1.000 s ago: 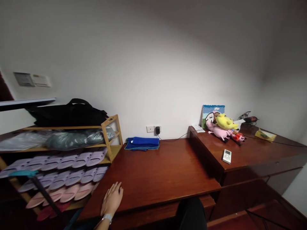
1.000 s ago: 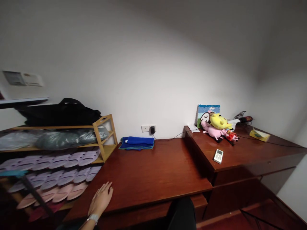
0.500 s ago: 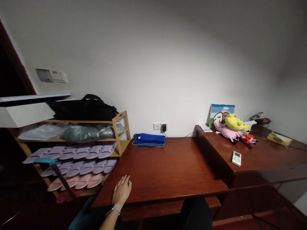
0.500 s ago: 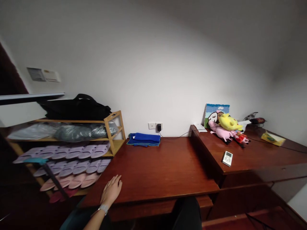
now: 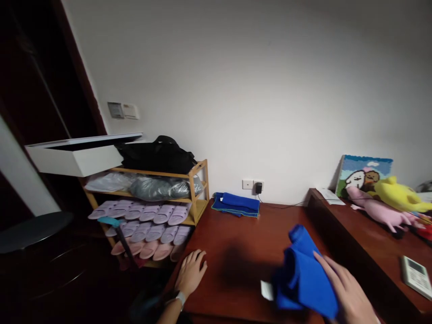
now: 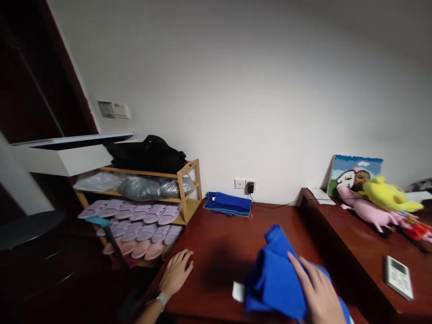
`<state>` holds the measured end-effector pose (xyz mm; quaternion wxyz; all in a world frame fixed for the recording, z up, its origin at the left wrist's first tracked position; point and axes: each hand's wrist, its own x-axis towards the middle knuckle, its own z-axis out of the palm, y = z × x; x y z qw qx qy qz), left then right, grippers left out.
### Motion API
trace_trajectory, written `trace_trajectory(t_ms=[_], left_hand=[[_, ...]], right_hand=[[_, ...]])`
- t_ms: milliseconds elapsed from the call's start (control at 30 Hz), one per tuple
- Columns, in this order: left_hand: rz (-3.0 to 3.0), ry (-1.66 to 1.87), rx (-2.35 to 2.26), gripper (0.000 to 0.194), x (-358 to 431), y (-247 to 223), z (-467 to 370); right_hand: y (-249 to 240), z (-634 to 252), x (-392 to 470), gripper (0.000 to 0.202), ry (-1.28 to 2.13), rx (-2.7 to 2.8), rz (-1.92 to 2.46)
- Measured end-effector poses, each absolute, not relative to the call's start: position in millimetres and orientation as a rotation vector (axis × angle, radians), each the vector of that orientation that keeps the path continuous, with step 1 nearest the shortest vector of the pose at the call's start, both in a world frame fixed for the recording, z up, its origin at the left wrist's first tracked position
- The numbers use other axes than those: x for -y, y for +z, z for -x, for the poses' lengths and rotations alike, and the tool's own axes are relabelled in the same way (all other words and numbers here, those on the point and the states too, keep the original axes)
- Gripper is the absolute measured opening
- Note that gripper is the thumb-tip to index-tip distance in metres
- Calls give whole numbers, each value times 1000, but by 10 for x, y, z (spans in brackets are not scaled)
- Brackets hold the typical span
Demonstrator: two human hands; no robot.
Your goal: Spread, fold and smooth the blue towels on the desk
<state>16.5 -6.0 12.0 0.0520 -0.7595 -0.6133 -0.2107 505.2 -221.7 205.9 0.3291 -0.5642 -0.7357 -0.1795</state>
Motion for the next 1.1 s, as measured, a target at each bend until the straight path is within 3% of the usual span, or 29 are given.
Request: trace_trajectory(t_ms=[100,200,267,367,500,600,1000,1100], left_hand=[[2284,-695,1857,39,62,27,-151],[2275,-719,1858,38,79,-18,-127],[2271,-735,1858,38,90,-39,-109],[2267,-741,1857,39,104,-82,-87],[2254,-737,1868,41,123,-133,-78],[2264,-741,1895,42,133,-137,-87],[2293,-708,1997,44,118,-184,-67],[2288,-714,1990,45,111,-229,-43]], right_hand=[[2557,-4376,1087,95,-738,1938,1348],[2800,-3663,-139,96,-735,1976,1399],[2643,-3273,-851,97,-626,2060,1490],[1952,-2912,-1521,99,-366,2194,1642],[888,-2869,-1682,60,-127,2231,1791],[513,-3016,-1625,45,-91,2208,1858],[870,-3461,-2101,56,-181,2034,2020],[971,-3470,-2211,50,-197,1992,2038]])
